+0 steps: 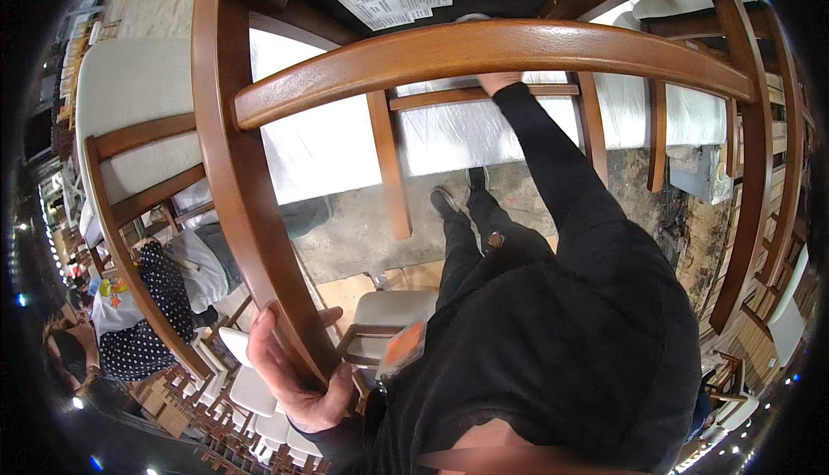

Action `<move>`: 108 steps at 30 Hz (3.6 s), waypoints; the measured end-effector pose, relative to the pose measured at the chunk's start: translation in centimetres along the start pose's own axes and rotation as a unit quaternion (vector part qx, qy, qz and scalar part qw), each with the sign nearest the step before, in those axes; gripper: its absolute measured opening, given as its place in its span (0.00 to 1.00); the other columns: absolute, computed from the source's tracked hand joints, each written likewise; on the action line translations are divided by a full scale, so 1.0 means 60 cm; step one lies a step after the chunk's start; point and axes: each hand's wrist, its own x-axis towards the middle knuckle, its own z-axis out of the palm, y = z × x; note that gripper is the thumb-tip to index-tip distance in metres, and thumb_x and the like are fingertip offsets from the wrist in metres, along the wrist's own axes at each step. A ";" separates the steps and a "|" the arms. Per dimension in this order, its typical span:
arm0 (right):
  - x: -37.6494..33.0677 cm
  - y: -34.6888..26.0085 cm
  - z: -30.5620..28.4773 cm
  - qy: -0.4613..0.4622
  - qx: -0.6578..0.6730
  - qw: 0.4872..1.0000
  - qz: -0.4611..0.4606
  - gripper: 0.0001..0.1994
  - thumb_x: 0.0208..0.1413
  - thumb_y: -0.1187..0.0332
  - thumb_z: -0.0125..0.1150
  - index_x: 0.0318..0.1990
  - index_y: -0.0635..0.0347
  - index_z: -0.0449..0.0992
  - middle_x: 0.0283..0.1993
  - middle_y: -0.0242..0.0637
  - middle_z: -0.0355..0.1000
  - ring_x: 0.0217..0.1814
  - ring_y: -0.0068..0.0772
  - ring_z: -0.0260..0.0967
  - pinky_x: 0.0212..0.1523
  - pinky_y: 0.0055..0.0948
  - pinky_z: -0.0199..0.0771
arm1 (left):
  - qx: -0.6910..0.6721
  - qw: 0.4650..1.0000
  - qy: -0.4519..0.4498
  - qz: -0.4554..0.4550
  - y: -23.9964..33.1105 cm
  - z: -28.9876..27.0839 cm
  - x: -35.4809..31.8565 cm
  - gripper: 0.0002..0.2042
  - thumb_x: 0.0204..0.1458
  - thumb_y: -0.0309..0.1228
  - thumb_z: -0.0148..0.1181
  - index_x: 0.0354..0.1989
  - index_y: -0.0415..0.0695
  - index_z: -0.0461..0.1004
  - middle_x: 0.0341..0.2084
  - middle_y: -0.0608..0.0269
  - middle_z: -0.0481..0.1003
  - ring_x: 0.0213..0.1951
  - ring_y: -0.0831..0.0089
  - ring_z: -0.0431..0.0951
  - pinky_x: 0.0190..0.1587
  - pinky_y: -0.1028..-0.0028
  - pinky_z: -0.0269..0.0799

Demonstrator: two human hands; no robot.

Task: The person wipes the wooden frame of a chair with a white cloth, moving around the chair to clean different sections. The person also lifts and repositions the chair to access the underside and legs.

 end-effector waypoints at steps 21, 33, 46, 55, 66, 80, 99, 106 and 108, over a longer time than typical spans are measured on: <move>-0.121 0.108 -0.307 -0.244 -0.274 0.930 -0.018 0.23 0.50 0.60 0.65 0.56 0.45 0.78 0.67 0.34 0.66 0.73 0.44 0.55 0.63 0.58 0.59 | 0.079 0.994 -0.080 0.019 0.012 -0.009 -0.004 0.50 0.42 0.36 0.72 0.74 0.43 0.46 0.59 0.52 0.64 0.47 0.57 0.77 0.54 0.59 0.74; -0.332 -0.361 0.024 -0.148 0.048 0.973 0.171 0.29 0.42 0.61 0.70 0.57 0.51 0.76 0.69 0.38 0.61 0.80 0.46 0.42 0.75 0.61 0.44 | 0.051 0.989 -0.130 0.040 0.017 -0.021 -0.011 0.50 0.41 0.31 0.69 0.74 0.45 0.44 0.61 0.51 0.60 0.51 0.57 0.76 0.54 0.60 0.74; -0.360 -0.443 0.002 -0.143 -0.074 0.985 0.054 0.15 0.53 0.65 0.58 0.47 0.56 0.81 0.64 0.42 0.64 0.66 0.47 0.57 0.60 0.51 0.60 | 0.019 0.972 -0.220 0.081 0.003 -0.038 0.001 0.48 0.43 0.28 0.69 0.73 0.43 0.46 0.61 0.51 0.61 0.55 0.55 0.74 0.55 0.59 0.77; -0.338 -0.479 0.024 -0.277 -0.076 0.945 0.158 0.24 0.60 0.63 0.54 0.64 0.48 0.72 0.75 0.51 0.51 0.70 0.71 0.51 0.61 0.64 0.60 | 0.022 0.976 -0.204 0.068 0.004 -0.039 -0.004 0.48 0.43 0.29 0.69 0.73 0.45 0.47 0.60 0.51 0.63 0.55 0.56 0.74 0.55 0.59 0.78; -0.497 -0.305 -0.361 -0.163 0.083 0.937 0.298 0.25 0.48 0.62 0.68 0.56 0.55 0.76 0.50 0.49 0.75 0.51 0.53 0.75 0.53 0.43 0.75 | 0.074 0.983 -0.164 0.033 0.026 -0.023 -0.011 0.48 0.40 0.30 0.64 0.73 0.47 0.46 0.60 0.51 0.62 0.55 0.54 0.75 0.56 0.56 0.75; -0.001 0.213 -0.218 0.083 -0.048 0.966 0.240 0.39 0.56 0.63 0.60 0.73 0.59 0.49 0.44 0.57 0.77 0.46 0.60 0.75 0.46 0.52 0.74 | 0.307 0.939 -0.142 0.063 0.029 -0.039 -0.007 0.42 0.55 0.23 0.63 0.76 0.42 0.45 0.67 0.46 0.60 0.58 0.56 0.69 0.58 0.57 0.70; 0.013 0.222 -0.239 -0.060 -0.055 0.988 0.131 0.29 0.50 0.66 0.65 0.63 0.52 0.71 0.55 0.43 0.74 0.55 0.48 0.72 0.56 0.43 0.74 | 0.232 0.960 -0.156 0.013 0.021 -0.063 -0.008 0.45 0.53 0.17 0.61 0.77 0.46 0.41 0.61 0.43 0.64 0.48 0.51 0.75 0.48 0.57 0.77; 0.092 0.215 -0.224 -0.022 -0.024 0.982 0.186 0.24 0.51 0.72 0.60 0.59 0.50 0.75 0.53 0.42 0.76 0.54 0.48 0.75 0.53 0.45 0.76 | 0.289 0.943 -0.161 0.030 0.026 -0.058 -0.005 0.42 0.55 0.22 0.61 0.76 0.46 0.42 0.55 0.42 0.68 0.44 0.50 0.77 0.48 0.56 0.77; 0.012 0.205 -0.251 -0.065 -0.063 0.977 0.191 0.26 0.51 0.72 0.61 0.61 0.49 0.74 0.54 0.38 0.76 0.54 0.46 0.75 0.52 0.44 0.77 | 0.291 0.943 -0.162 0.021 0.025 -0.059 -0.005 0.43 0.55 0.22 0.61 0.76 0.46 0.41 0.53 0.40 0.70 0.44 0.49 0.77 0.47 0.56 0.77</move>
